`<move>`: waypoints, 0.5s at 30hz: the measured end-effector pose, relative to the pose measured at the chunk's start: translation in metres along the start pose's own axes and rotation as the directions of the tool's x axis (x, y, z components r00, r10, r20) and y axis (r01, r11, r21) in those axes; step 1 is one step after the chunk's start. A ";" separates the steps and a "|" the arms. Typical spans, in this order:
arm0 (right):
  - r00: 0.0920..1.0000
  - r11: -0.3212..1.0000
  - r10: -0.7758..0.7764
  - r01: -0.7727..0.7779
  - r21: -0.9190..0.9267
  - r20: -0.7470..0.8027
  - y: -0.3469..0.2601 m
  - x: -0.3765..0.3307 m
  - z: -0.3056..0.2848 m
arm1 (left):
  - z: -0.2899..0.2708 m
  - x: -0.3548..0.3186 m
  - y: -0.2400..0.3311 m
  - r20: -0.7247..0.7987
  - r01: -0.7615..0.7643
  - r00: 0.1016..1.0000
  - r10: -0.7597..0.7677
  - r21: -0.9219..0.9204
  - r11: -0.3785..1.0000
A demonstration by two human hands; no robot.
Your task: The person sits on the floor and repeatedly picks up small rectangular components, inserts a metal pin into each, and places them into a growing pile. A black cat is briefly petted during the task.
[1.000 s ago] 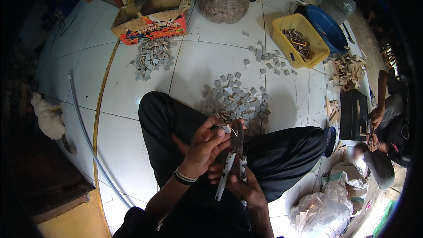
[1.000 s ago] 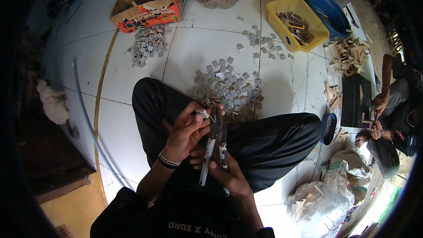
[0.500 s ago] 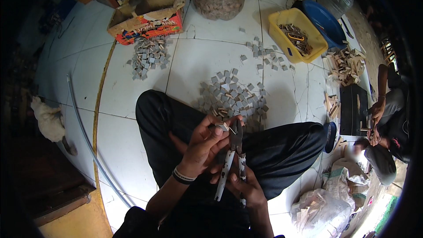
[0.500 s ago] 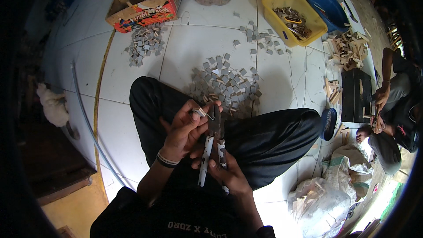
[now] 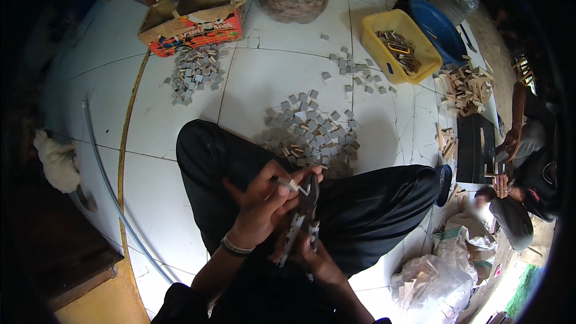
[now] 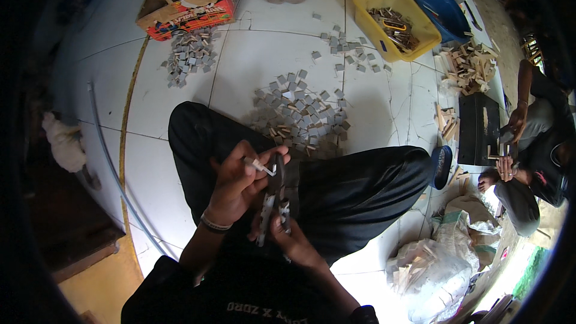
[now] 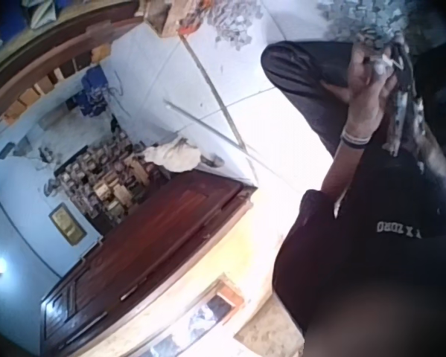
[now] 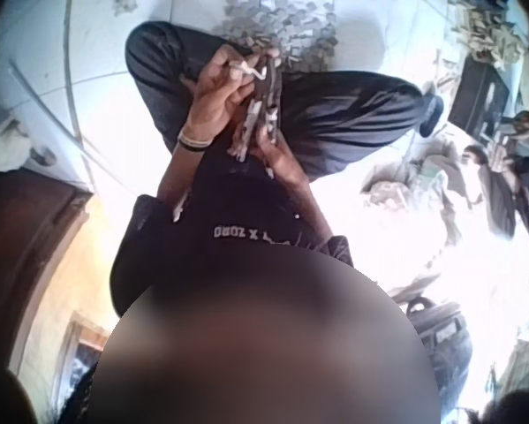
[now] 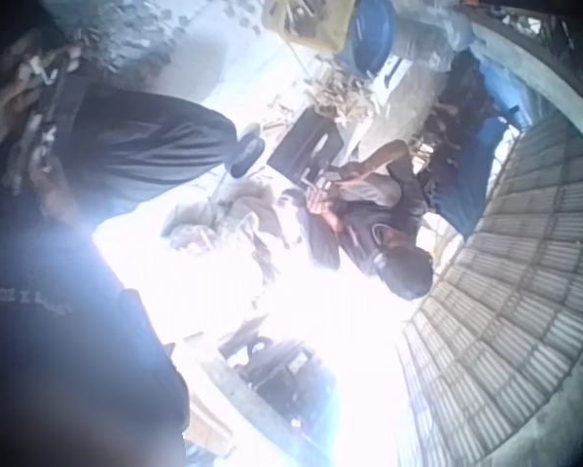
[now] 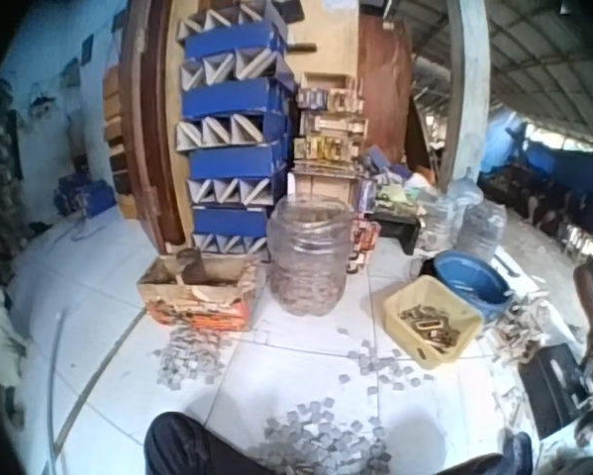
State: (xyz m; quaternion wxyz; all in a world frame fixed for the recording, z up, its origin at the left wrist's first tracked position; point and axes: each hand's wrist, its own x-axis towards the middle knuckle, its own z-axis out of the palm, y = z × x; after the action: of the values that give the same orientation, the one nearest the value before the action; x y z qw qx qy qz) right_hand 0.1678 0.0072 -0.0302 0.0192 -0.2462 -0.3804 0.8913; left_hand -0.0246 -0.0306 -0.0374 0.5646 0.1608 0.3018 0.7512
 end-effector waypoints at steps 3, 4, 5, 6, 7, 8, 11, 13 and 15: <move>0.999 0.998 -0.037 0.037 -0.049 -0.005 0.015 0.001 0.005 | -0.003 -0.014 0.005 0.000 -0.013 1.000 0.013 0.021 1.000; 0.999 0.994 -0.044 0.042 -0.100 -0.027 0.019 0.003 0.005 | -0.005 -0.015 0.005 0.019 -0.006 1.000 0.006 0.007 1.000; 0.998 0.990 -0.030 0.024 -0.139 -0.046 0.023 0.005 0.007 | -0.007 -0.016 0.004 0.037 0.002 0.999 -0.001 -0.006 1.000; 0.995 0.981 0.023 -0.043 -0.191 -0.102 0.027 0.009 0.007 | -0.009 -0.017 0.003 0.058 0.006 0.998 -0.004 -0.024 1.000; 0.989 0.978 -0.016 -0.016 -0.208 -0.150 0.029 0.008 0.010 | -0.010 -0.017 0.001 0.063 0.022 0.998 -0.020 -0.034 0.999; 0.984 0.978 -0.022 -0.015 -0.207 -0.175 0.030 0.010 0.011 | -0.012 -0.016 0.000 0.049 0.033 0.998 -0.032 -0.017 0.999; 0.965 0.971 -0.011 -0.053 -0.232 -0.263 0.027 0.012 0.014 | -0.009 -0.013 -0.004 0.047 0.004 0.999 -0.005 0.012 1.000; 0.940 0.951 0.002 -0.106 -0.289 -0.340 0.022 0.009 0.015 | -0.004 -0.010 -0.004 0.021 -0.027 0.999 0.026 0.026 0.999; 0.892 0.946 0.006 -0.151 -0.286 -0.452 0.017 0.005 0.015 | -0.002 -0.003 -0.009 0.054 -0.098 0.994 0.092 0.127 0.987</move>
State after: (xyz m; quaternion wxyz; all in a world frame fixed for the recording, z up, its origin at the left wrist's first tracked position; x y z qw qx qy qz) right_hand 0.1596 -0.0139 -0.0352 0.0301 -0.4586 -0.4919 0.7394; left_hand -0.0176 -0.0325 -0.0443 0.5236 0.2292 0.3282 0.7520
